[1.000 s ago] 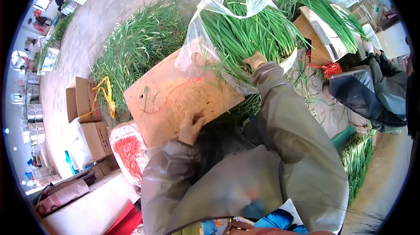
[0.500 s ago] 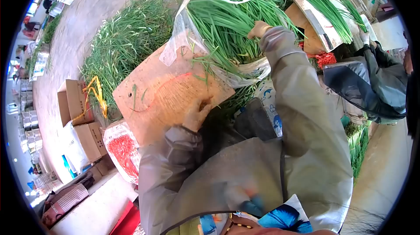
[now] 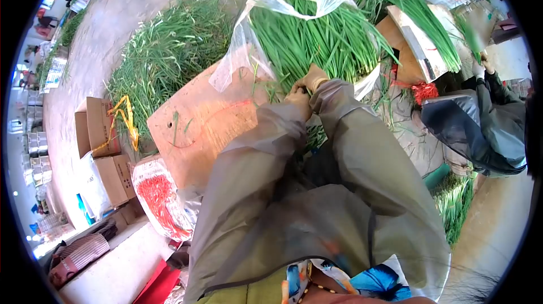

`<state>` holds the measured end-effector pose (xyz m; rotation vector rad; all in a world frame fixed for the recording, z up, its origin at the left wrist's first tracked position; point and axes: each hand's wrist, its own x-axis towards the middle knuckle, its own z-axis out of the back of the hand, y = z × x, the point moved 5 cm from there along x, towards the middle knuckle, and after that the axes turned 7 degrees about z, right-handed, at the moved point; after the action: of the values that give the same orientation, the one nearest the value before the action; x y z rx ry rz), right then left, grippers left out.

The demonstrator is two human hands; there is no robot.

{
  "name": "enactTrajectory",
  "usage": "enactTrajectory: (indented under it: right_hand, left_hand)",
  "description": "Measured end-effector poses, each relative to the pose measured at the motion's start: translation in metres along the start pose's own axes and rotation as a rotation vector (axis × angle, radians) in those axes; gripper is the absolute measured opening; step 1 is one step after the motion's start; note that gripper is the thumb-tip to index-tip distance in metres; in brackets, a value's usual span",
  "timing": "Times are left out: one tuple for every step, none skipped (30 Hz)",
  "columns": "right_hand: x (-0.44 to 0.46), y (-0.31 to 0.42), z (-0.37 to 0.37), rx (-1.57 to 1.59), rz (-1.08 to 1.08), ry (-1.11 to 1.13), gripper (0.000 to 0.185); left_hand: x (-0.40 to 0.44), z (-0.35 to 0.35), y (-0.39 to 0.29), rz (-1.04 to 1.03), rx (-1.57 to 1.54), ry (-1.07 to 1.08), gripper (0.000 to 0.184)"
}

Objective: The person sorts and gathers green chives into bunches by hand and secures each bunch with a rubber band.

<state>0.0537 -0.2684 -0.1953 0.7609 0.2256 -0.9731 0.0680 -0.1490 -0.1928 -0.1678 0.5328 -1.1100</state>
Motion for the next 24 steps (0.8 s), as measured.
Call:
enactTrajectory:
  right_hand:
    - [0.007,-0.001,0.008,-0.088,0.03,-0.006,0.075]
    - [0.012,-0.006,0.02,-0.177,0.06,-0.012,0.067]
    - [0.004,-0.009,0.05,-0.259,0.037,-0.131,0.052]
    - [-0.02,-0.002,0.09,-0.256,0.103,-0.225,0.046]
    - [-0.025,-0.009,0.12,-0.275,0.131,-0.256,0.048]
    - [-0.039,-0.013,0.148,-0.322,0.18,-0.257,0.053]
    - [-0.068,-0.013,0.173,-0.152,0.201,-0.25,0.057]
    - [-0.077,-0.031,0.184,0.074,0.352,-0.24,0.055]
    - [-0.086,-0.049,0.186,0.055,0.35,-0.273,0.053]
    - [-0.094,-0.068,0.183,0.037,0.344,-0.304,0.05]
    - [-0.094,-0.094,0.176,-0.016,0.239,-0.162,0.056]
    - [-0.117,-0.087,0.173,-0.063,0.13,-0.019,0.063]
    - [-0.151,-0.08,0.183,0.235,0.132,-0.012,0.06]
    - [-0.16,-0.084,0.19,0.383,0.263,-0.126,0.053]
    - [-0.174,-0.082,0.19,0.52,0.31,-0.073,0.05]
    - [-0.189,-0.08,0.189,0.659,0.355,-0.017,0.047]
    - [-0.2,-0.083,0.182,0.737,0.352,0.058,0.043]
    - [-0.22,-0.073,0.178,0.741,0.356,0.047,0.043]
    - [-0.25,-0.05,0.169,0.772,0.311,0.09,0.041]
    - [-0.273,-0.033,0.153,0.803,0.26,0.134,0.039]
    - [-0.289,-0.022,0.132,0.811,0.254,0.251,0.036]
    - [-0.304,-0.013,0.11,0.819,0.247,0.366,0.033]
    - [-0.316,-0.006,0.082,0.781,0.247,0.513,0.031]
    - [-0.328,0.003,0.058,0.737,0.251,0.659,0.029]
  left_hand:
    - [-0.01,0.015,0.0,-0.15,-0.052,-0.181,0.036]
    - [-0.026,0.034,-0.001,-0.158,-0.048,-0.201,0.036]
    - [-0.048,0.06,-0.005,-0.161,-0.174,-0.296,0.034]
    - [-0.072,0.079,-0.003,-0.164,-0.302,-0.383,0.033]
    - [-0.093,0.087,0.004,-0.171,-0.3,-0.388,0.033]
    - [-0.112,0.093,0.014,-0.162,-0.38,-0.356,0.034]
    - [-0.129,0.098,0.022,-0.157,-0.46,-0.324,0.034]
    - [-0.145,0.1,0.03,-0.172,-0.459,-0.332,0.034]
    - [-0.157,0.093,0.041,-0.089,-0.517,-0.254,0.034]
    - [-0.168,0.084,0.052,-0.008,-0.574,-0.17,0.034]
    - [-0.178,0.077,0.061,-0.025,-0.574,-0.172,0.034]
    - [-0.186,0.073,0.069,-0.065,-0.602,-0.194,0.034]
    - [-0.191,0.069,0.075,-0.106,-0.629,-0.223,0.034]
    - [-0.198,0.078,0.069,-0.122,-0.626,-0.235,0.034]
    - [-0.215,0.096,0.059,-0.206,-0.716,-0.262,0.033]
    - [-0.23,0.111,0.049,-0.29,-0.805,-0.284,0.033]
    - [-0.237,0.122,0.043,-0.31,-0.809,-0.286,0.048]
    - [-0.248,0.138,0.03,-0.321,-0.802,-0.286,0.048]
    - [-0.263,0.162,0.007,-0.337,-0.545,-0.392,0.059]
    - [-0.28,0.181,-0.018,-0.345,-0.289,-0.49,0.07]
    - [-0.296,0.196,-0.046,-0.404,-0.15,-0.503,0.079]
    - [-0.309,0.202,-0.071,-0.464,-0.01,-0.514,0.089]
    - [-0.318,0.193,-0.087,-0.523,0.133,-0.475,0.099]
    - [-0.327,0.183,-0.1,-0.574,0.207,-0.463,0.086]
